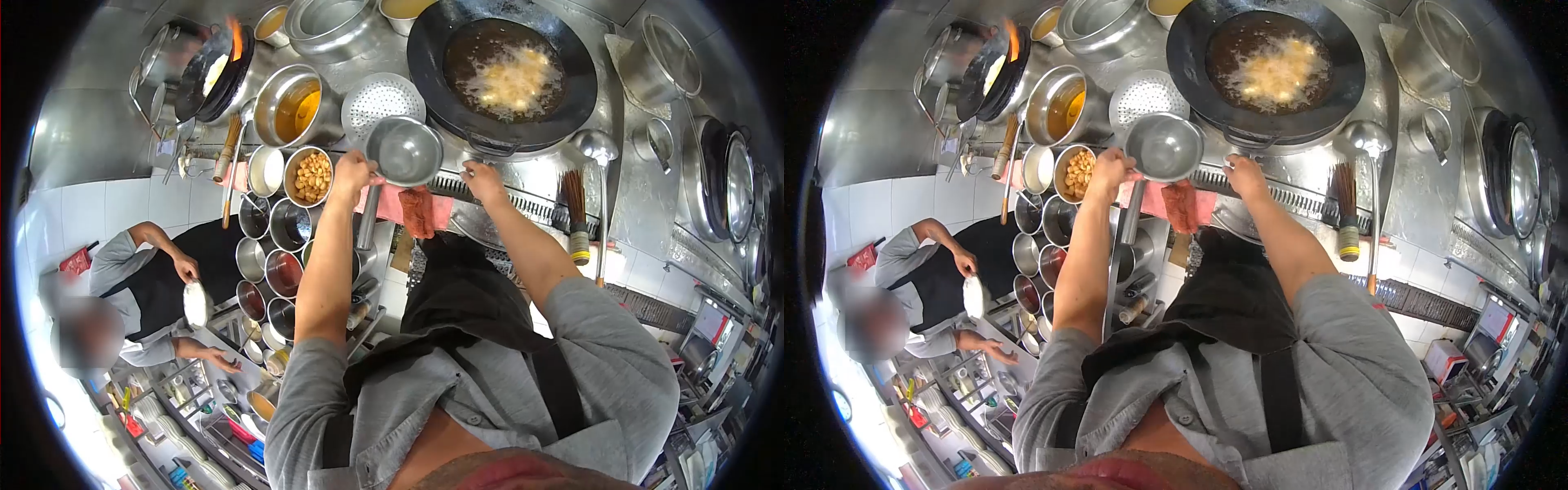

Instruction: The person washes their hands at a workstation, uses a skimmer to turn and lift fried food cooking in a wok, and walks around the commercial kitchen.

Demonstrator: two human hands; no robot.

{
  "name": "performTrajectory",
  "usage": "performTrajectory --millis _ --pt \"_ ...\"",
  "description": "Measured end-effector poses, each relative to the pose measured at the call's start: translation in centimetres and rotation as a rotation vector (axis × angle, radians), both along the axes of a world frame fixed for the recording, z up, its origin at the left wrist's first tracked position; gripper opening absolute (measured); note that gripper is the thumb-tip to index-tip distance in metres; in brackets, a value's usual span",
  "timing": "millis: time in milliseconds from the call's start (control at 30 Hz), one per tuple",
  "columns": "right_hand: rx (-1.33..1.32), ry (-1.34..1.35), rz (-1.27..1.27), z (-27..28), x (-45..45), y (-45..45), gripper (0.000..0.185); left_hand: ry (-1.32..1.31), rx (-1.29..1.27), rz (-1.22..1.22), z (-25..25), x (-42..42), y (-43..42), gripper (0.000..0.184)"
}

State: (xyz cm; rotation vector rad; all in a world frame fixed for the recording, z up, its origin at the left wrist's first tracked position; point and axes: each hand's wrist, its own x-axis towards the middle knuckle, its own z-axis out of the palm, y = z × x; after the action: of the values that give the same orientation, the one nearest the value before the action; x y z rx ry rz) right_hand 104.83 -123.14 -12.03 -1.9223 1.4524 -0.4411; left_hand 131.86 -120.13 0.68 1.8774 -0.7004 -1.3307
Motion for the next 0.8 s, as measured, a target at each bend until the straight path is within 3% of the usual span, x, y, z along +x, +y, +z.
performTrajectory --millis 167,267,333,400,467,533,633,700,800 --pt "0.115 -0.008 -0.021 -4.9 1.6 -2.1 0.021 -0.122 0.06 -0.134 -1.1 -2.1 0.7 0.016" --pt "0.345 -0.095 -0.226 -5.9 1.8 -2.5 0.017 -0.175 0.077 -0.176 -0.4 -3.1 0.9 0.016" --pt "0.714 -0.289 -0.348 -2.2 0.4 -2.5 0.015 -0.133 0.08 -0.174 -0.3 -3.8 1.2 0.016" --pt "0.7 -0.284 -0.386 -4.0 -2.2 -1.9 0.015 -0.067 0.096 -0.168 -0.3 -5.0 1.5 0.014" --pt "-0.113 0.083 -0.22 -4.6 -5.7 0.0 0.02 0.003 0.11 -0.166 -0.6 -6.4 2.0 0.013" --pt "-0.046 0.022 -0.306 -1.9 -8.9 1.8 0.03 0.167 0.106 -0.169 -1.8 -7.9 2.5 0.012" --pt "-0.024 -0.099 -0.189 3.4 -13.0 4.6 0.046 0.219 0.157 -0.216 -2.7 -10.7 2.9 0.011" --pt "-0.035 -0.109 -0.116 6.5 -14.8 6.4 0.046 0.302 0.163 -0.231 -2.3 -13.5 2.9 0.011" --pt "-0.064 -0.102 -0.01 9.1 -16.6 8.7 0.042 0.485 0.121 -0.341 -6.4 -16.7 2.3 0.013"
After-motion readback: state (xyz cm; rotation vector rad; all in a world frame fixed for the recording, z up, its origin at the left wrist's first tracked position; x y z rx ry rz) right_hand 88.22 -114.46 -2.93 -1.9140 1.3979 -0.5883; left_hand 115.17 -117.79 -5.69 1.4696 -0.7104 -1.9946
